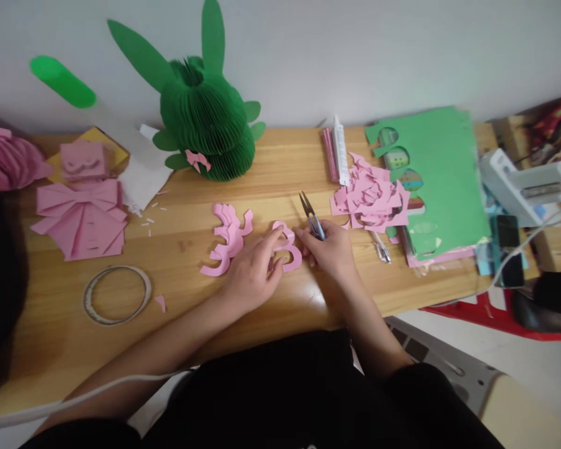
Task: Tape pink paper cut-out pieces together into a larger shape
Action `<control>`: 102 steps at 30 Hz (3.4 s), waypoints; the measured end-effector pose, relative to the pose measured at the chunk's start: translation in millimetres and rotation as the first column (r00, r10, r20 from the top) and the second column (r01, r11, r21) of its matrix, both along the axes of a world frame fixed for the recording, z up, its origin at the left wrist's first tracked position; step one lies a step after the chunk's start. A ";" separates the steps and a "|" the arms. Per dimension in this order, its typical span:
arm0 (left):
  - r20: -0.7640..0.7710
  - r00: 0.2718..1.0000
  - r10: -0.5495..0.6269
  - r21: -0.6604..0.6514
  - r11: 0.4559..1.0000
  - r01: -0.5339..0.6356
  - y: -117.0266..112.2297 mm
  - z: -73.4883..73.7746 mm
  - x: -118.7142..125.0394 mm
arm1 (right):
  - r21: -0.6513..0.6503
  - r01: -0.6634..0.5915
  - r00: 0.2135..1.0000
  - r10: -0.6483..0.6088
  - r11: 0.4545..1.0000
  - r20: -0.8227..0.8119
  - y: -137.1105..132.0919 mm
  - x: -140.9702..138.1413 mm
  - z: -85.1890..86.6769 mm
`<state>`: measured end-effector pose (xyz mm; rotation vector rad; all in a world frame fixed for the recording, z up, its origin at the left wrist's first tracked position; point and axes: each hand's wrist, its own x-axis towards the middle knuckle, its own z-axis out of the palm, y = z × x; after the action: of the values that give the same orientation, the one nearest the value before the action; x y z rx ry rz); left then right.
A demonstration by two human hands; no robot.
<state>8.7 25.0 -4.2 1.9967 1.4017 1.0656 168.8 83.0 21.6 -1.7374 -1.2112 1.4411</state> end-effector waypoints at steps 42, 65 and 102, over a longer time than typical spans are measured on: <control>-0.539 0.831 -0.140 0.089 0.971 0.222 -13.9 22.0 0.6 | 0.097 -0.308 0.938 0.285 0.946 0.194 -25.5 24.8 0.7; -0.559 0.817 -0.144 0.081 0.971 0.227 -12.4 22.1 -0.3 | 0.071 -0.317 0.898 0.275 0.946 0.343 -26.7 18.1 5.3; -0.455 0.890 -0.018 0.152 0.983 0.098 -14.1 26.4 -0.1 | 0.176 -0.160 0.902 0.072 0.971 0.425 -39.3 39.7 3.7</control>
<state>8.6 10.9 22.2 2.5168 1.4991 0.7387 208.5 43.7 25.3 -1.9071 -1.6491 0.9827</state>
